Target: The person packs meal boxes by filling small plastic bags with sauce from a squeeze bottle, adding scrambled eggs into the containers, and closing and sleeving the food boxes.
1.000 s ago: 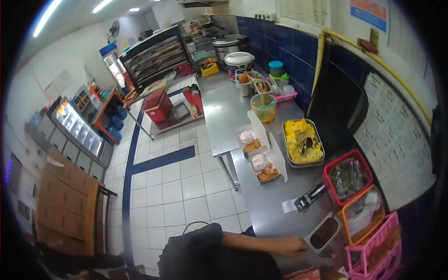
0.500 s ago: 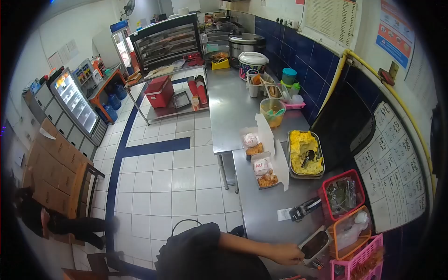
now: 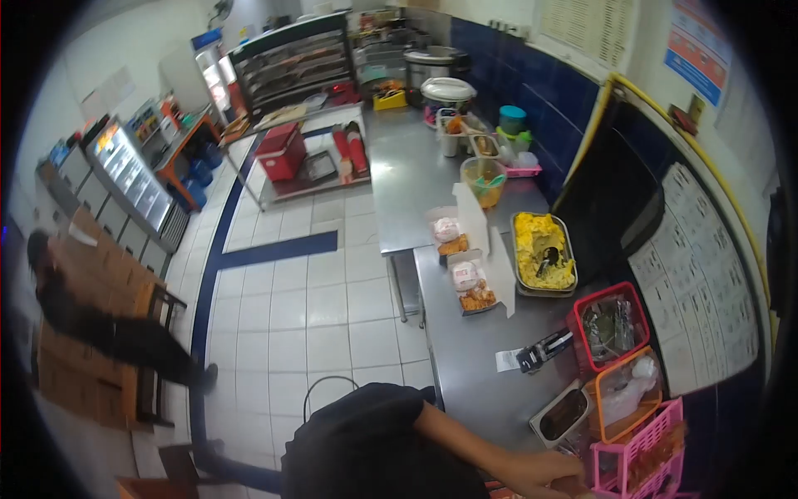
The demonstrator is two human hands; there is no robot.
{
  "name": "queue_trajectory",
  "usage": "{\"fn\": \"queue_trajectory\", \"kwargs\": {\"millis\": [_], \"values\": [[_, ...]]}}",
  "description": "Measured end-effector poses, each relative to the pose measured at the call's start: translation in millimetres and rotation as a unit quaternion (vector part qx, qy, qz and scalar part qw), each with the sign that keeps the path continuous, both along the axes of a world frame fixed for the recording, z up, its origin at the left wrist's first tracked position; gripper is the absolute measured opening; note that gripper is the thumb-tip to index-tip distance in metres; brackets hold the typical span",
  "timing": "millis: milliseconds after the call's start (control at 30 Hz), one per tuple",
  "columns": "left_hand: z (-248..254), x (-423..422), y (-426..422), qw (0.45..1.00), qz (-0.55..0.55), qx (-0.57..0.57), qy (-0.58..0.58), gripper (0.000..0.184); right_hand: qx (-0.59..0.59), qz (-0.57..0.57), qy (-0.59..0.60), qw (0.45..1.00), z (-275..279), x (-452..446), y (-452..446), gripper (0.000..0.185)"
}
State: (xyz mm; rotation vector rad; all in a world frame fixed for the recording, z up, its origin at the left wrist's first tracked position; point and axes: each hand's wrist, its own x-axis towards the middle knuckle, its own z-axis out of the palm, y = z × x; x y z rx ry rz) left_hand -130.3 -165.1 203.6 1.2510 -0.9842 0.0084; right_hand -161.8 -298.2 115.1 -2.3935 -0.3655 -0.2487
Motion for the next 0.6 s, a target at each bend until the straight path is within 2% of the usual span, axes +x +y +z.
{"fn": "queue_trajectory", "kwargs": {"millis": [100, 200, 233, 333, 367, 467, 567, 600], "values": [[-55, 6, -21, 0.984, 0.102, 0.14, -0.05, 0.023, -0.053, 0.053, -0.042, 0.996, -3, -17, -30, 0.045], [-53, 9, 2, 0.989, 0.1, 0.078, 0.076, 0.019, -0.111, 0.1, -0.091, 0.985, -6, -26, -75, 0.047], [-57, 12, 7, 0.989, 0.115, 0.045, 0.077, 0.024, -0.119, 0.108, -0.097, 0.982, -2, -25, -82, 0.048], [-64, 23, 28, 0.983, 0.08, 0.081, 0.142, 0.026, -0.05, 0.031, -0.003, 0.998, 6, -12, -61, 0.048], [-73, 24, 30, 0.982, 0.072, 0.065, 0.165, 0.025, -0.02, 0.001, 0.029, 0.999, 9, -8, -51, 0.048], [-72, 27, 50, 0.974, 0.06, 0.111, 0.188, 0.023, 0.058, -0.045, 0.108, 0.991, 17, 6, -24, 0.048], [-72, 28, 63, 0.973, 0.131, 0.134, 0.132, 0.025, 0.126, -0.068, 0.175, 0.974, 24, 16, -2, 0.049], [-72, 29, 67, 0.973, 0.125, 0.12, 0.155, 0.025, 0.148, -0.073, 0.197, 0.967, 25, 18, 1, 0.049]]}}
